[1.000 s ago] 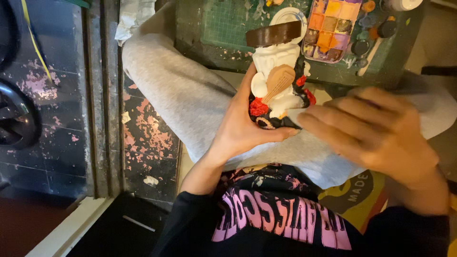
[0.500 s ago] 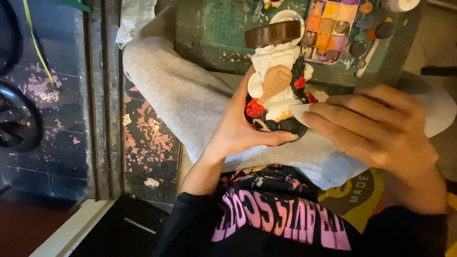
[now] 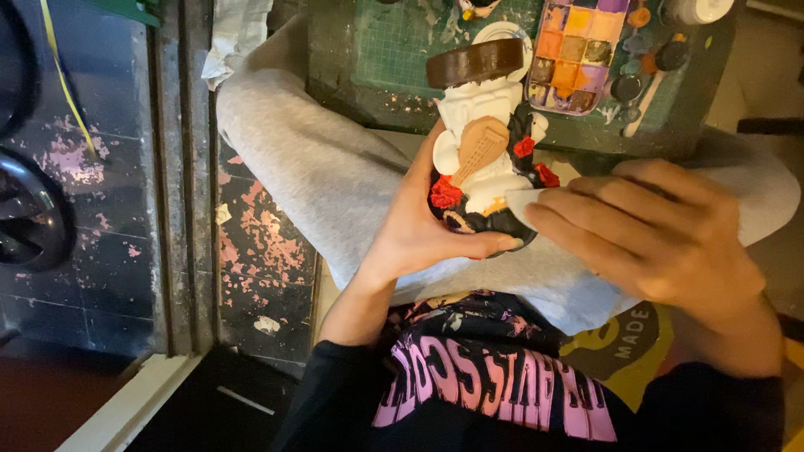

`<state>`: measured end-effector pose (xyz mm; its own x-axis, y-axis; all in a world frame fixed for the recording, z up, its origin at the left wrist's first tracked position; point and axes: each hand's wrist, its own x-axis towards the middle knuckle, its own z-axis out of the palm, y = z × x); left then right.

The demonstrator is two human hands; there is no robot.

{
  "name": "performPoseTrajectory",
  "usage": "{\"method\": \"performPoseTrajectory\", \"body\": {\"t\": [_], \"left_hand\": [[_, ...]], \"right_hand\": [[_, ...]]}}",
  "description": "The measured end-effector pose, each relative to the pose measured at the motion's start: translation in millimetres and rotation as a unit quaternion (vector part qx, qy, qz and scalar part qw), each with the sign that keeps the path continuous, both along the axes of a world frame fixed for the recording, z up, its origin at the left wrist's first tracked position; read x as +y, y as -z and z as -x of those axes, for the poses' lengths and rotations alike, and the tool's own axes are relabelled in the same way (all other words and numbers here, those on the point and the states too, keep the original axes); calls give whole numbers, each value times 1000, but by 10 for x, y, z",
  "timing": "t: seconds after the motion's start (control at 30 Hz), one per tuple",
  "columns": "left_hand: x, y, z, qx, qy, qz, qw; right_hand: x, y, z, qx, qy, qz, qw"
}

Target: The person sits on the floor holding a decorative figurine with black hair, red roses and a brown base on their lap, painting its white lower section with a small brush. They rotate the figurine to reach different sides, then use a tissue to wipe and touch up its surface.

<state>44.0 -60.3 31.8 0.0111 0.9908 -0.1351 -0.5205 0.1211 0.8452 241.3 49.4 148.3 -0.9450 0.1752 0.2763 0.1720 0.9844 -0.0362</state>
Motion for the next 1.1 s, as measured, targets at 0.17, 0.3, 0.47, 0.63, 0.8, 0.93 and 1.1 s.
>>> {"method": "performPoseTrajectory", "body": {"t": [0.17, 0.3, 0.47, 0.63, 0.8, 0.93, 1.1], "left_hand": [[10, -7, 2, 13, 2, -12, 1000], [-15, 28, -8, 16, -4, -5, 1000], [-99, 234, -134, 42, -48, -8, 998], [-138, 567, -255, -49, -39, -11, 998], [-148, 754, -309, -83, -53, -12, 995], [-165, 798, -304, -84, -53, 7, 995], [-168, 864, -318, -38, -45, -8, 998]], "right_hand": [[-17, -5, -39, -7, -5, 21, 1000], [61, -19, -80, 12, -3, 32, 999], [26, 99, -280, 174, 135, 344, 913], [-189, 822, -443, 460, 223, 662, 549], [-167, 1203, -631, 518, 158, 798, 267], [-283, 1296, -695, 527, 108, 815, 215], [-344, 1448, -750, 501, 97, 817, 268]]}}
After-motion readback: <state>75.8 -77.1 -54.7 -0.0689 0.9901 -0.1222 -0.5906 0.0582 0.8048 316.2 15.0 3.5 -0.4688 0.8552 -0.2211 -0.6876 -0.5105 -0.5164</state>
